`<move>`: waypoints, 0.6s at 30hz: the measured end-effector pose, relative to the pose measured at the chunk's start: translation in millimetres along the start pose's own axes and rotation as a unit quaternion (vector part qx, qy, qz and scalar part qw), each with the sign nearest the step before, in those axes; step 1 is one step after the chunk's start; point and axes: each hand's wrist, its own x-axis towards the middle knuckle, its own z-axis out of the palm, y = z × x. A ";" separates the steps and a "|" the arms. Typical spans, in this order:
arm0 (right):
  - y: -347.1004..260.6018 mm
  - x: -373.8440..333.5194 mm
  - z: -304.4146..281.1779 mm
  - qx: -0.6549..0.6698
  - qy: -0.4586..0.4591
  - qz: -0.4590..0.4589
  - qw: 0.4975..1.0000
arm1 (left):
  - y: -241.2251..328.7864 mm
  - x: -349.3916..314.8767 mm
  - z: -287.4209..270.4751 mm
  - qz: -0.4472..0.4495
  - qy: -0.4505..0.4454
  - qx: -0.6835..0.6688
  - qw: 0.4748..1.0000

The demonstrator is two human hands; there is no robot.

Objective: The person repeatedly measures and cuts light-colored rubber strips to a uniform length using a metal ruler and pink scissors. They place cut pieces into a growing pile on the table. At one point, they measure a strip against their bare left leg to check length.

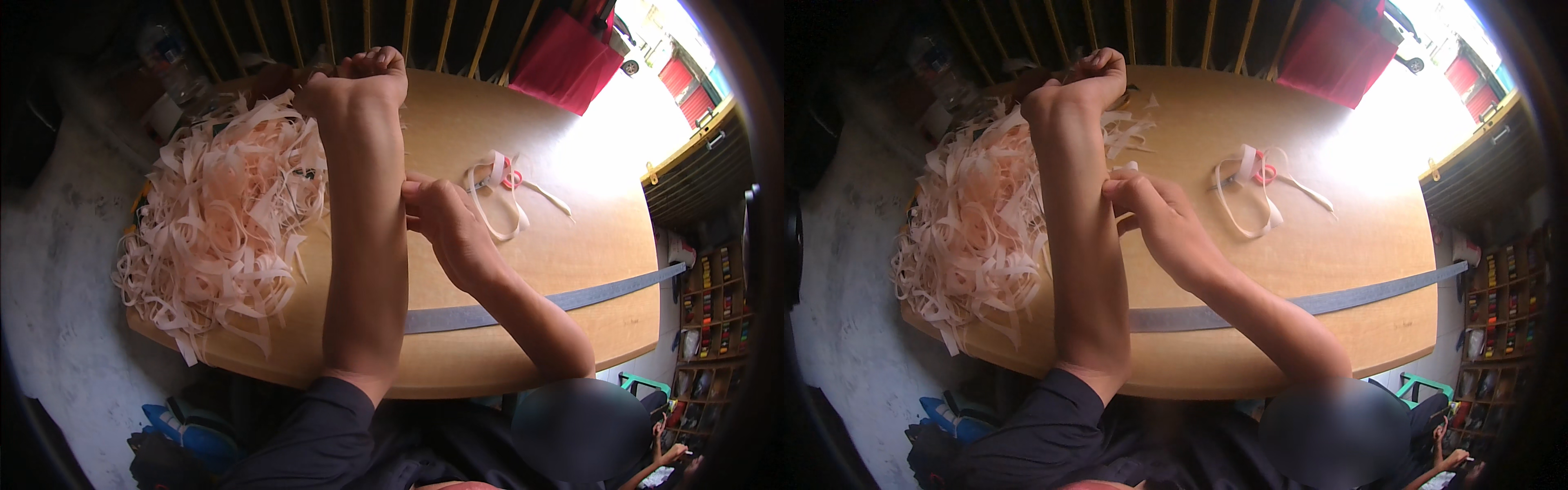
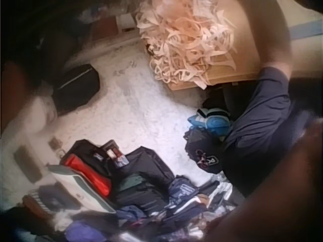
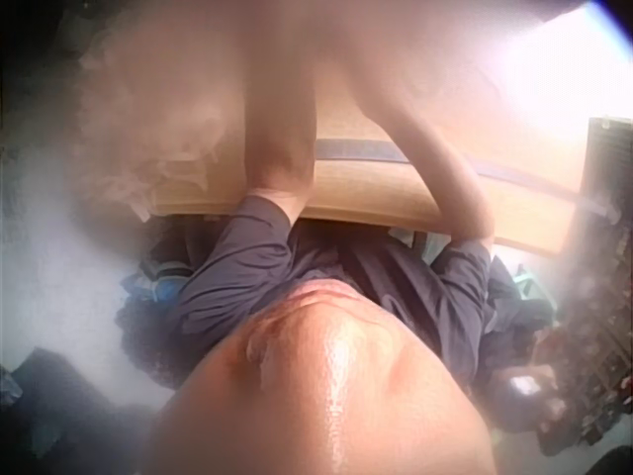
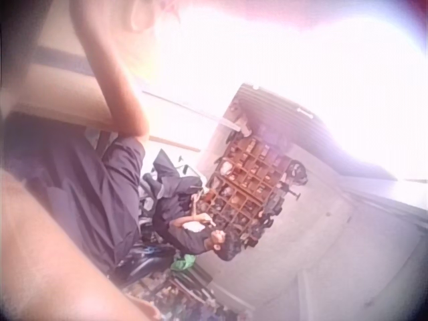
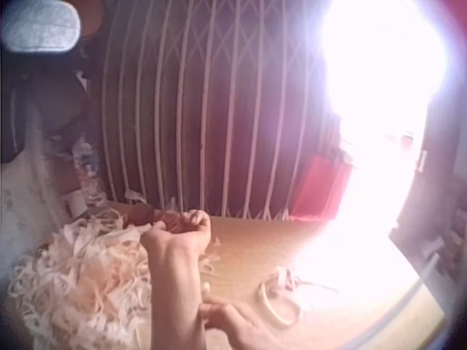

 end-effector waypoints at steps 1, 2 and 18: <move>1.5 1.3 0.8 0.011 0.023 0.025 0.999 | -4.9 -1.9 4.5 -0.010 -0.005 -0.001 1.000; 1.9 2.5 1.8 0.009 0.017 0.004 1.000 | -8.3 -4.9 6.3 -0.019 -0.007 -0.002 1.000; -20.8 12.0 -17.1 -0.112 0.096 -0.111 0.983 | 15.2 -2.0 25.9 0.013 -0.012 -0.027 0.999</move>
